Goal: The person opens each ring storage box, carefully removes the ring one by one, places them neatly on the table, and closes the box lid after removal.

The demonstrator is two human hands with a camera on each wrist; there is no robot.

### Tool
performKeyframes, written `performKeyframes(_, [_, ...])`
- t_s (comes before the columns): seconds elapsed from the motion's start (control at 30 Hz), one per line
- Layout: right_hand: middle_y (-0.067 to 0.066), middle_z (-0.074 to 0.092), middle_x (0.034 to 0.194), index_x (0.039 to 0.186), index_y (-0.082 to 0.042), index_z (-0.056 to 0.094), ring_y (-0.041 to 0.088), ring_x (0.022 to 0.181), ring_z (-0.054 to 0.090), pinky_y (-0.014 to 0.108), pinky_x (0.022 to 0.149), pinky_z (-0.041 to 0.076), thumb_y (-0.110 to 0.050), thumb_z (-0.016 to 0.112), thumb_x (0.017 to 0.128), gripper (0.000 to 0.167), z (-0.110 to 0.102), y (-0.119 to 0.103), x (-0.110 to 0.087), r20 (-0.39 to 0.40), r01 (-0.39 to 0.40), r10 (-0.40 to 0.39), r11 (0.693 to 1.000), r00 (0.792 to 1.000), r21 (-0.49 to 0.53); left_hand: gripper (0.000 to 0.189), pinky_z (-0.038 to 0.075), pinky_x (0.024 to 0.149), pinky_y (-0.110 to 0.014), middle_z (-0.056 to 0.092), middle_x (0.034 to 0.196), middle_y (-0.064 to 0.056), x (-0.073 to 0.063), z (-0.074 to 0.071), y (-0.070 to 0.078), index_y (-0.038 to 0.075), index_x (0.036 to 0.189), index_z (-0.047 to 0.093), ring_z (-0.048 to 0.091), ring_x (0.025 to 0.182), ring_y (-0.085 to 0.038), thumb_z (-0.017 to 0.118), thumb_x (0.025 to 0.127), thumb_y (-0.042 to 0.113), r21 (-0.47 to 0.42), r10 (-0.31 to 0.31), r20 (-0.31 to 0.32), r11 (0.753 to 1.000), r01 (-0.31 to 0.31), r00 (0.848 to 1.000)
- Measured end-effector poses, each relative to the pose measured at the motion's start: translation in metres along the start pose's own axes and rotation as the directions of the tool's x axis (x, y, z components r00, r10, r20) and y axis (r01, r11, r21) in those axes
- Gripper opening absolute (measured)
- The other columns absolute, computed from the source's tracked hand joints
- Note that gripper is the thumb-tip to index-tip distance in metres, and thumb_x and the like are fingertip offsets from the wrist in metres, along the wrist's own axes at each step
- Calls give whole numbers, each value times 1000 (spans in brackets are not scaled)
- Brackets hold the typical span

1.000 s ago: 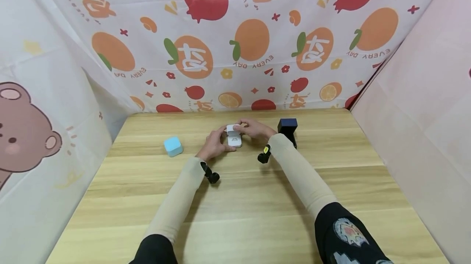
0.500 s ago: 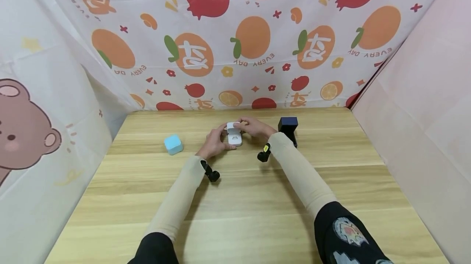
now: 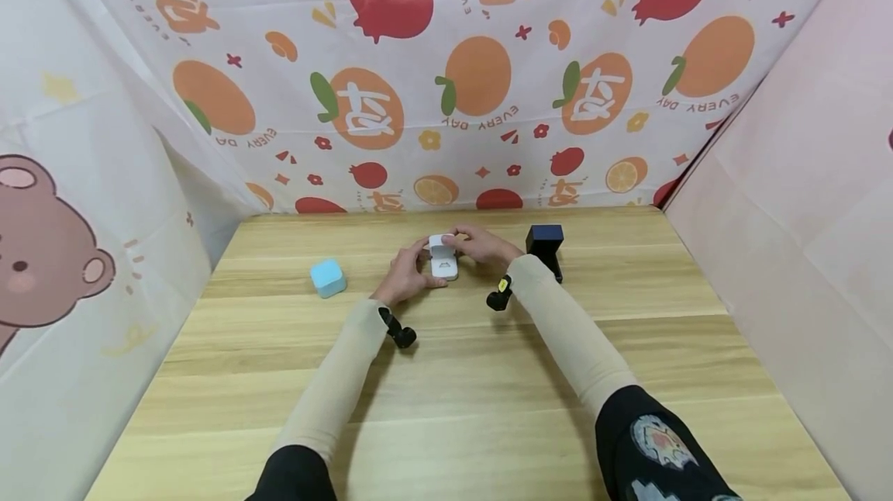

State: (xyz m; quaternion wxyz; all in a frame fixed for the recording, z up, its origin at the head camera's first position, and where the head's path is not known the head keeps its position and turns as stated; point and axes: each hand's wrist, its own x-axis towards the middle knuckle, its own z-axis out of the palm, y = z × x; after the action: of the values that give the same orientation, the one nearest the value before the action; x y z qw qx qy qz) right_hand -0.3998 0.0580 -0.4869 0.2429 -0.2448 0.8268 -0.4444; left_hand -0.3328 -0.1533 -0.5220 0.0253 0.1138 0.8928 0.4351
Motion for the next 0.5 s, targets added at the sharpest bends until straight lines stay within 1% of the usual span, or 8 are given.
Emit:
performKeyframes(0.13, [8,63,129,114,-14,62,28,117,59,40,102,42,-45,47,107,35,-1,-3,-1,-6,11,-11,1000,1000,-27,95,24,113,-57,69,128,-14,1,-1,0,18,154,42,52,124,-34,92,74,21,-3,9,-7,1000,-9,1000])
performKeyframes(0.27, [9,63,127,118,-14,62,24,115,56,41,103,43,-44,46,107,36,-2,-5,-3,-12,32,-32,998,999,-52,94,27,112,-58,70,126,-13,2,-1,-3,19,153,42,52,121,-33,92,74,21,-12,21,-14,1000,-21,1000])
performKeyframes(0.43, [7,62,131,124,-14,63,22,118,56,39,106,44,-42,46,108,37,0,-2,-2,-15,46,-47,998,999,-48,96,33,112,-56,70,126,-13,0,-1,-4,18,154,42,53,119,-32,93,73,21,-30,6,-4,1000,-7,1000])
performKeyframes(0.5, [7,62,133,127,-13,63,22,121,57,41,109,44,-41,45,108,38,1,-1,-3,-14,55,-55,997,998,-48,96,30,114,-56,69,128,-13,0,-1,-3,18,154,41,51,121,-32,93,73,21,-31,2,-3,1000,-2,1000])
